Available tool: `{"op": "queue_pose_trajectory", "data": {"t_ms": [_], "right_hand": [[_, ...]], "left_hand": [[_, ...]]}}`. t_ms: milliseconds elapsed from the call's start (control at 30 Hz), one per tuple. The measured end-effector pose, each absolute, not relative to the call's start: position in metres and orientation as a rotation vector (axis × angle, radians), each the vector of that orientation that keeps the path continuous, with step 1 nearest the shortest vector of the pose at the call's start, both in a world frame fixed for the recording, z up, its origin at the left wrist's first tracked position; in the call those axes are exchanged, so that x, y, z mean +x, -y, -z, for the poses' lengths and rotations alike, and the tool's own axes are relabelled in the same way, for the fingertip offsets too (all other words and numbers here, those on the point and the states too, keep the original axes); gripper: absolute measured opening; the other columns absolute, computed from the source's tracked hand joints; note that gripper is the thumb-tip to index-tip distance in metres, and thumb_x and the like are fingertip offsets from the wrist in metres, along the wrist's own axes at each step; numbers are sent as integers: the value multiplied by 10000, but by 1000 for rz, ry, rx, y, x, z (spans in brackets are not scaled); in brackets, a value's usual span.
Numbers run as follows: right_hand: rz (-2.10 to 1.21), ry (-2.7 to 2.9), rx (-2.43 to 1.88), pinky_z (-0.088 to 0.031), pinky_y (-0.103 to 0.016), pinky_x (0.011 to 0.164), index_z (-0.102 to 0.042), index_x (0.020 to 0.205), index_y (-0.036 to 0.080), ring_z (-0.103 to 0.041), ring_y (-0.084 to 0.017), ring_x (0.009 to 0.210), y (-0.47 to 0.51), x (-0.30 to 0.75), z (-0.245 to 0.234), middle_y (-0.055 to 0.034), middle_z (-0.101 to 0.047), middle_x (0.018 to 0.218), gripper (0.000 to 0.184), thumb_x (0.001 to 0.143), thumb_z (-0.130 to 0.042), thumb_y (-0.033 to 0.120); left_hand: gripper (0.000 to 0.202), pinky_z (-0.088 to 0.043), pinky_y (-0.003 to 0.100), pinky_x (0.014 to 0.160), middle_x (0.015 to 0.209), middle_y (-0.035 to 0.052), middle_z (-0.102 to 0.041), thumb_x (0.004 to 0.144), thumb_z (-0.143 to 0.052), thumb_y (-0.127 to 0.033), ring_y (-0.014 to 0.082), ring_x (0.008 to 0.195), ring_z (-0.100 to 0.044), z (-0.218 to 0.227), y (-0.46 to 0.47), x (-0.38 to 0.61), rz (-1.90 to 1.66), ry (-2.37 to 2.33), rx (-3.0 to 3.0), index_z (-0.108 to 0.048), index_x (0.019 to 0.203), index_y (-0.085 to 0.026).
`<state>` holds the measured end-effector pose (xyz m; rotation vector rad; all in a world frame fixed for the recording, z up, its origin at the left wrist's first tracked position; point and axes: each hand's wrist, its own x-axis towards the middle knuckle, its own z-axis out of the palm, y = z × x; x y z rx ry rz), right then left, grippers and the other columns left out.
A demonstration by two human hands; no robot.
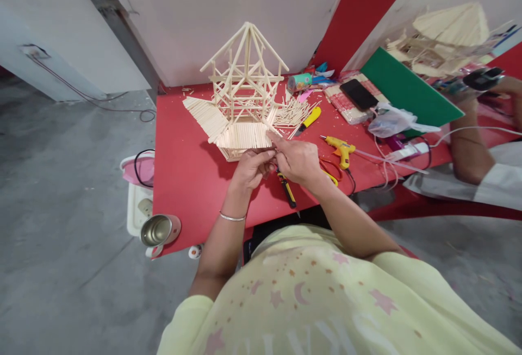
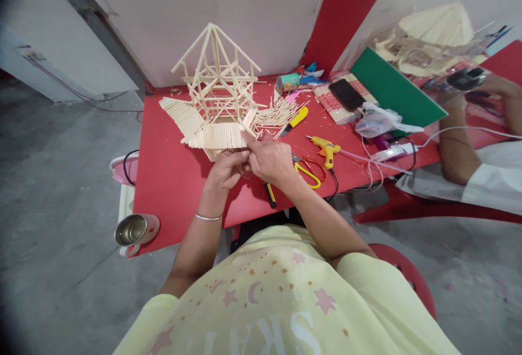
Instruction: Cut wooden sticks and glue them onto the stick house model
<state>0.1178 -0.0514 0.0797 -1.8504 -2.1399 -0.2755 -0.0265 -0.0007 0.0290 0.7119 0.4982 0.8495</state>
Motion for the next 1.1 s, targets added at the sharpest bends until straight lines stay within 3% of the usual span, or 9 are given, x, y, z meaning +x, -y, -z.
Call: {"op": "queue_pose_trajectory", "data": {"t_ms": [433, 633, 767, 1100], "right_hand": [[270, 2107, -1758, -405, -299, 647, -599, 1489, 182, -633, -190, 708, 55, 119, -80, -63, -764, 846, 583, 937, -429, 263], [321, 1940, -1500, -466, -289, 684, -760, 1275, 188, -644, -168, 681, 65, 129, -78, -46, -739, 760, 479, 932, -427, 221], [289, 1885, -1460, -508, -300, 710, -790, 1193, 194, -667, -178, 685, 71, 141, -73, -51, -745, 759, 436, 915, -453, 205], [269, 1857, -1461, -542, -319, 753, -784, 1208, 196, -719, -198, 770, 79, 156, -62, -64, -795, 887, 434, 902, -478, 178]], "left_hand": [[281, -499, 213, 503, 748, 48, -747, 692, -891, -263, 104, 563, -640, -27, 0, -27, -841, -460, 716, -778, 907, -122], [351, -513, 190, 535, 759, 26, -733, 640, -913, -211, 98, 626, -667, -35, 2, -28, -824, -479, 651, -777, 947, -112], [347, -506, 187, 547, 781, 31, -743, 650, -907, -207, 92, 632, -671, -36, 2, -28, -812, -487, 660, -776, 957, -112], [353, -511, 192, 552, 784, 26, -747, 649, -913, -213, 96, 640, -677, -34, 2, -28, -810, -478, 651, -779, 964, -125]]}}
